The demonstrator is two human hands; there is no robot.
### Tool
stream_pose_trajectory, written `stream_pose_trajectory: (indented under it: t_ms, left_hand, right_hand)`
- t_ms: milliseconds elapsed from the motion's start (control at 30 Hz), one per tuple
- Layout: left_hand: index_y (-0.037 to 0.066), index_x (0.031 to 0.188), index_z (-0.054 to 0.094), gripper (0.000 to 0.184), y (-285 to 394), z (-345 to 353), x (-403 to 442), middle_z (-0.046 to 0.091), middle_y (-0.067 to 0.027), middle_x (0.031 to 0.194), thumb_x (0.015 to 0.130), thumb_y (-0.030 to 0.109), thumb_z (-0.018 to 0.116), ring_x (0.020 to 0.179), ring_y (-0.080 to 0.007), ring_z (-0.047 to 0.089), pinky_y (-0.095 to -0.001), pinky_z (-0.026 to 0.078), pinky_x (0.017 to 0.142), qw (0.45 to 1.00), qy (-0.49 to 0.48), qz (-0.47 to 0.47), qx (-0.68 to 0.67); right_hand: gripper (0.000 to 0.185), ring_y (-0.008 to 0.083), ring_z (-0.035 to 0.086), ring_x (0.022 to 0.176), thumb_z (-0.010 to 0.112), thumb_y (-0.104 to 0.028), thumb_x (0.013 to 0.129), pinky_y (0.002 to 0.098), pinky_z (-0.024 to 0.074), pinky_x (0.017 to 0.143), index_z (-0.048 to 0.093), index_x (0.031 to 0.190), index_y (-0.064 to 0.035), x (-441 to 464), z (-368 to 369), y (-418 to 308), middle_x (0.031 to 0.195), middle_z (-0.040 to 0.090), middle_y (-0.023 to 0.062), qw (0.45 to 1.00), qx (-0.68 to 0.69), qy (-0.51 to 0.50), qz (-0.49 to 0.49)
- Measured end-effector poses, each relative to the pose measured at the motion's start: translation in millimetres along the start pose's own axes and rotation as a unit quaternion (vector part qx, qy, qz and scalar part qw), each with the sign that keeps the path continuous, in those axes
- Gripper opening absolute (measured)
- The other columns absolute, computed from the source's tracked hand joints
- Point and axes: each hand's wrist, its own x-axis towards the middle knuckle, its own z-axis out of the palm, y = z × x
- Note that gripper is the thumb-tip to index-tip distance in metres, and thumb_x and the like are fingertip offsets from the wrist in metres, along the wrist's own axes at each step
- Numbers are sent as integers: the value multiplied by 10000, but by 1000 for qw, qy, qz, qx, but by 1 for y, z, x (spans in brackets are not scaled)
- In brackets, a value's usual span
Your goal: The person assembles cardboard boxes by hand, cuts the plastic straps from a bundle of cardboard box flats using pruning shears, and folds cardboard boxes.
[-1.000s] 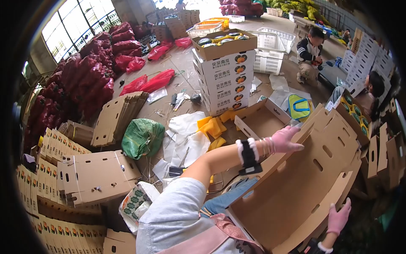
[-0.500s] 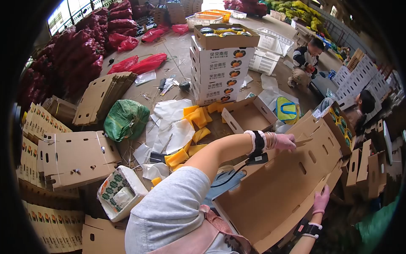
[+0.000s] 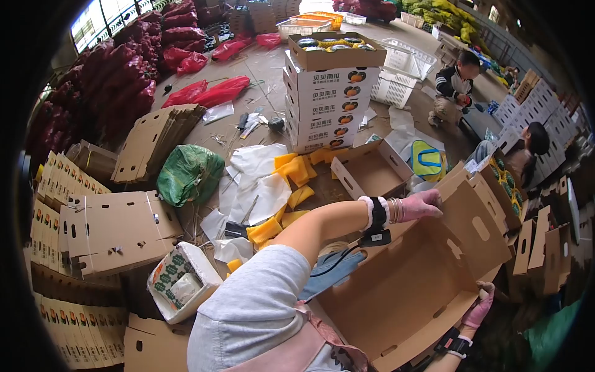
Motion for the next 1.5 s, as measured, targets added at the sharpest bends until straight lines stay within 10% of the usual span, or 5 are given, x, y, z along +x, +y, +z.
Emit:
stream_pose_trajectory:
  t_ms: [500,700,967,1300,1500]
  left_hand:
    - [52,1199,487,537,80,4,-36,572,-97,1128,834,434,582,1026,-217,548,-331,426,902,965,-238,-75,85]
    - [104,1152,511,777,86,38,-10,617,-130,1031,537,472,812,980,-327,589,-399,465,841,682,-323,-59,654]
    - [153,1088,556,303,69,56,-9,654,-73,889,787,180,572,875,-285,635,-403,521,687,647,-227,-3,728]
    - [138,1258,428,743,96,41,-67,486,-172,1137,660,466,723,1092,-363,469,-485,425,884,830,-89,90,543]
    - [80,891,624,634,135,63,-162,595,-86,889,653,667,601,932,-273,564,-459,369,870,705,-283,18,650]
  right_hand:
    - [589,228,444,1088,594,-410,760,356,303,1002,425,1192,-48,2,11,-12,1166,474,102,966,-164,-189,66]
    - [733,272,521,989,774,-262,561,363,447,853,423,1168,-50,5,98,-44,1054,498,133,705,-689,-160,36]
    - [430,313,631,834,736,-302,681,382,516,736,510,969,-75,37,89,-9,903,609,116,430,-892,-134,25]
    - [267,354,612,832,714,-236,663,412,490,730,654,838,-43,32,70,-39,840,642,183,603,-786,-120,66]
    - [102,102,413,590,584,-72,789,276,388,557,516,748,-8,69,-30,-64,630,459,13,807,-588,54,-14]
